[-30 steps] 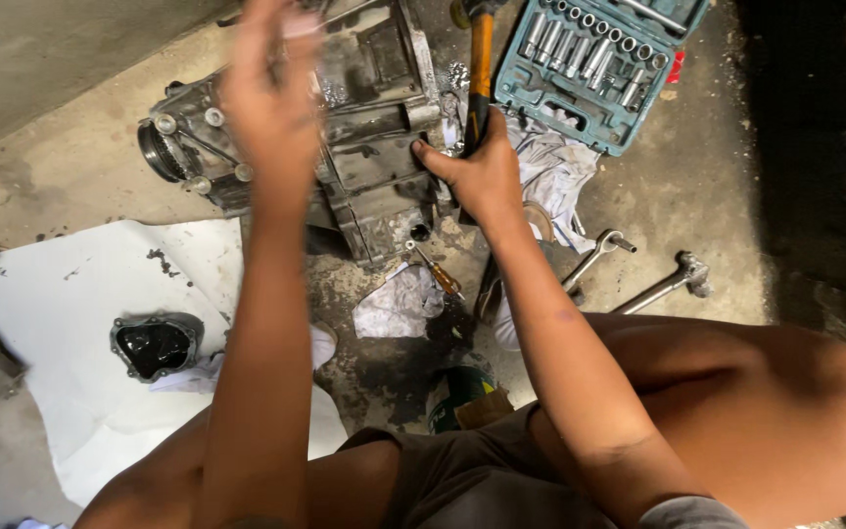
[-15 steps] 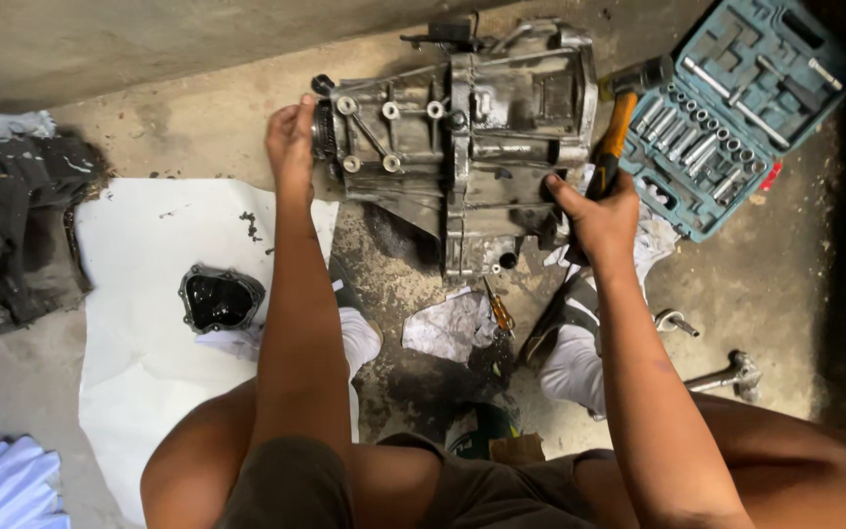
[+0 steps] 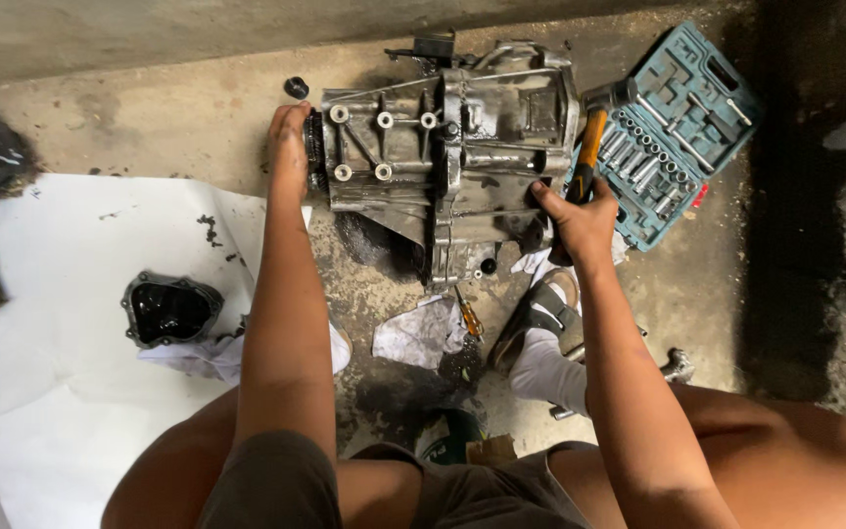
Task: The person sits on the floor and works on a disassembled engine block. They use a hammer to tap parts, remove and reposition components, and wipe surfaces with a cloth. The person repeatedly adjusts the engine halves and uses tools from a nearby kit.
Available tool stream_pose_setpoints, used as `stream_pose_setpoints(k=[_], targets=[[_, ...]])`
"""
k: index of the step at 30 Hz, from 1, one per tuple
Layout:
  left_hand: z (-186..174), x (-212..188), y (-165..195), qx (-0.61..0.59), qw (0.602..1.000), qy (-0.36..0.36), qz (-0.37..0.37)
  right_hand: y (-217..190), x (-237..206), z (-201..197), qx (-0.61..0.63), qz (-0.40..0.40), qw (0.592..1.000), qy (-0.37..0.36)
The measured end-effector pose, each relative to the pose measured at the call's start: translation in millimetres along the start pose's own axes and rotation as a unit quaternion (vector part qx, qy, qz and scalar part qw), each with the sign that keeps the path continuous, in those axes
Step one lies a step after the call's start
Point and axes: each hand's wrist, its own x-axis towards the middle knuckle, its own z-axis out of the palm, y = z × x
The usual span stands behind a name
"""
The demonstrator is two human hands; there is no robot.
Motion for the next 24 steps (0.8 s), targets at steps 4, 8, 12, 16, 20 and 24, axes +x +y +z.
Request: stream_pose_setpoints(k=[4, 8, 12, 16, 20, 24], targets=[[-12, -26, -15, -0.047, 0.997, 0.059, 0.017, 7, 12, -3, -0.006, -0.021, 0.999, -0.026], [-16, -44, -30, -0.091, 0.989, 0.118, -0.008, -1, 21, -4, -0.061, -0.064, 0.995, -0.055], [-15, -47, -34, -0.104, 0.986, 0.132, 0.003, -30, 8, -25, -0.057, 0.010, 0.996, -0.071], [-15, -48, -32, -0.126, 0.982, 0.144, 0.001, -47, -35, -84, 0.000, 0.051, 0.998, -0.025], [-15, -47, -34, -0.099, 0.984, 0.146, 0.014, -46, -99, -161, 0.205, -0.072, 0.976, 0.018], [-14, -46, -35, -0.128, 0.981, 0.147, 0.019, -75, -156, -162, 0.404, 0.009, 0.914, 0.044]])
